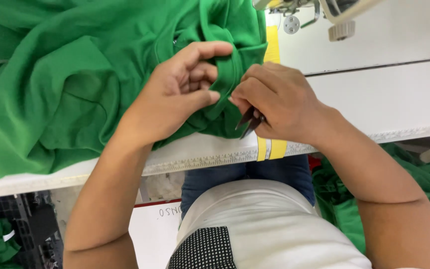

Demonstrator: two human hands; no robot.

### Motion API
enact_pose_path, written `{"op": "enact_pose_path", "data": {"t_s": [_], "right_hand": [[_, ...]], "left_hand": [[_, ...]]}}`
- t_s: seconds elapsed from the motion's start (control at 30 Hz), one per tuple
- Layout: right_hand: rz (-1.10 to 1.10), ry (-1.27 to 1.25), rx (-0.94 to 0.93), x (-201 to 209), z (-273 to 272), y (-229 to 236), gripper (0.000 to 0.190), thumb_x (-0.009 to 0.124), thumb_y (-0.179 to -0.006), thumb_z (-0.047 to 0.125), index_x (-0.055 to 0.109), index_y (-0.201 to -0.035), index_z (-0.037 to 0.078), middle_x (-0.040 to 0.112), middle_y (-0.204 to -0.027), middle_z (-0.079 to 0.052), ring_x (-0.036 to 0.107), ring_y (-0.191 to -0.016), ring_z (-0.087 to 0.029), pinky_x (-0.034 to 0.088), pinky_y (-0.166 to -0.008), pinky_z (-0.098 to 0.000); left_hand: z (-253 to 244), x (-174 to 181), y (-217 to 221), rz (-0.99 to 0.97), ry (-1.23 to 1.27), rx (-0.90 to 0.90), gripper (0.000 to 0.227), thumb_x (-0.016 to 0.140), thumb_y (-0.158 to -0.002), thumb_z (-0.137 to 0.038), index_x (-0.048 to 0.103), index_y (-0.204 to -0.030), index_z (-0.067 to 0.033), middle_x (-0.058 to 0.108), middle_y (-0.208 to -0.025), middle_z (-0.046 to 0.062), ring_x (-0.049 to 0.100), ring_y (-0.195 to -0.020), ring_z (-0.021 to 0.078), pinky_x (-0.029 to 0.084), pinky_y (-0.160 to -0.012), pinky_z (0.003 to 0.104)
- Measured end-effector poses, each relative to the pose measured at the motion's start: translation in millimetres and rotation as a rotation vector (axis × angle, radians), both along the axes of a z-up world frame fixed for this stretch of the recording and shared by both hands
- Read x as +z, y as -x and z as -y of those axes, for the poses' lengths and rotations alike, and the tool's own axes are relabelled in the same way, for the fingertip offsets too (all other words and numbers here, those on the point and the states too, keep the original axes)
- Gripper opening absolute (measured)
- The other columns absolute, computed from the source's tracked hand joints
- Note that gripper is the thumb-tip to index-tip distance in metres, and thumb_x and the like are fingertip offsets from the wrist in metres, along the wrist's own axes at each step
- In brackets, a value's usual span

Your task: Trimming loose threads from green garments using small snips on a factory workbench.

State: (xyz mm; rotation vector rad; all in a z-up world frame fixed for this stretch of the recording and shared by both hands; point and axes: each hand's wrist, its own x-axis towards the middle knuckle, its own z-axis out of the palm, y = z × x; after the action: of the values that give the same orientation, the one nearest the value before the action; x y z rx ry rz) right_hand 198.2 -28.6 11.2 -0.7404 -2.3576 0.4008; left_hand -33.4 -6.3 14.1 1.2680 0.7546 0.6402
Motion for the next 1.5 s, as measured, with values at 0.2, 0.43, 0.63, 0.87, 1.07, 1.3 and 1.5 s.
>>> {"op": "enact_pose_path", "data": {"t_s": [0.2, 0.43, 0.63, 0.87, 1.07, 1.3, 1.5], "right_hand": [[-0.029, 0.246, 0.026, 11.2, 31.8, 11.8, 0.008, 0.051, -0.103, 0.003, 0.048, -0.096, 0.006, 0.053, -0.086, -0.009, 0.049, -0.067, -0.029, 0.039, -0.058, -0.0397], [-0.189, 0.171, 0.187, 45.7, 51.6, 38.9, 0.015, 0.038, -0.106, 0.008, 0.042, -0.093, 0.002, 0.05, -0.088, -0.012, 0.053, -0.08, -0.029, 0.039, -0.059, -0.0349], [-0.341, 0.18, 0.43, 79.7, 53.5, 59.7, 0.031, 0.025, -0.11, 0.02, 0.045, -0.094, 0.002, 0.058, -0.113, -0.024, 0.062, -0.101, -0.033, 0.051, -0.08, -0.0373], [-0.468, 0.563, 0.489, 71.3, 43.8, 55.0, 0.027, 0.037, -0.11, 0.024, 0.043, -0.089, 0.008, 0.047, -0.085, -0.006, 0.055, -0.093, -0.027, 0.048, -0.083, -0.0371], [-0.576, 0.845, 0.481, 71.5, 51.2, 48.1, 0.031, 0.043, -0.108, 0.034, 0.047, -0.09, 0.009, 0.054, -0.087, -0.011, 0.044, -0.058, -0.011, 0.045, -0.058, -0.0229], [-0.297, 0.533, 0.119, 67.4, 61.2, 50.7, 0.023, 0.074, -0.094, 0.02, 0.052, -0.094, 0.011, 0.048, -0.082, 0.002, 0.036, -0.061, -0.011, 0.035, -0.057, -0.0252], [-0.165, 0.278, 0.05, 64.0, 77.0, 64.5, 0.017, 0.062, -0.087, -0.004, 0.054, -0.092, 0.01, 0.058, -0.079, 0.001, 0.053, -0.063, -0.019, 0.046, -0.061, -0.0328]], "left_hand": [[53.4, 59.5, 30.3, -0.416, -0.193, 0.08, 0.056, 0.07, -0.092, -0.008, 0.046, -0.142, -0.012, 0.067, -0.11, 0.006, 0.064, -0.104, 0.0106, 0.05, -0.099, 0.025], [80.9, 87.0, 54.9, -0.492, -0.354, 0.065, 0.004, 0.063, -0.101, -0.012, 0.063, -0.098, -0.0101, 0.063, -0.091, -0.005, 0.056, -0.086, 0.0068, 0.045, -0.082, 0.025], [78.9, 103.5, 69.1, -0.305, -0.266, -0.051, 0.013, 0.052, -0.106, -0.006, 0.064, -0.104, -0.0088, 0.058, -0.087, -0.005, 0.045, -0.071, 0.0049, 0.038, -0.065, 0.021], [68.6, 103.2, 73.8, -0.316, -0.292, -0.053, 0.014, 0.051, -0.107, -0.008, 0.061, -0.097, -0.0074, 0.047, -0.078, -0.004, 0.038, -0.068, 0.0072, 0.032, -0.062, 0.022], [59.2, 103.0, 66.9, -0.356, -0.33, -0.101, 0.013, 0.051, -0.107, -0.009, 0.062, -0.1, -0.0076, 0.052, -0.081, -0.004, 0.042, -0.071, 0.0079, 0.036, -0.065, 0.023], [60.1, 112.0, 60.1, -0.448, -0.4, -0.13, 0.013, 0.052, -0.107, -0.012, 0.063, -0.101, -0.0108, 0.046, -0.074, -0.005, 0.038, -0.065, 0.0088, 0.034, -0.06, 0.024], [63.8, 123.1, 50.9, -0.551, -0.518, -0.155, 0.013, 0.052, -0.107, -0.009, 0.06, -0.097, -0.0123, 0.049, -0.069, -0.005, 0.037, -0.058, 0.0106, 0.033, -0.056, 0.027]]}}
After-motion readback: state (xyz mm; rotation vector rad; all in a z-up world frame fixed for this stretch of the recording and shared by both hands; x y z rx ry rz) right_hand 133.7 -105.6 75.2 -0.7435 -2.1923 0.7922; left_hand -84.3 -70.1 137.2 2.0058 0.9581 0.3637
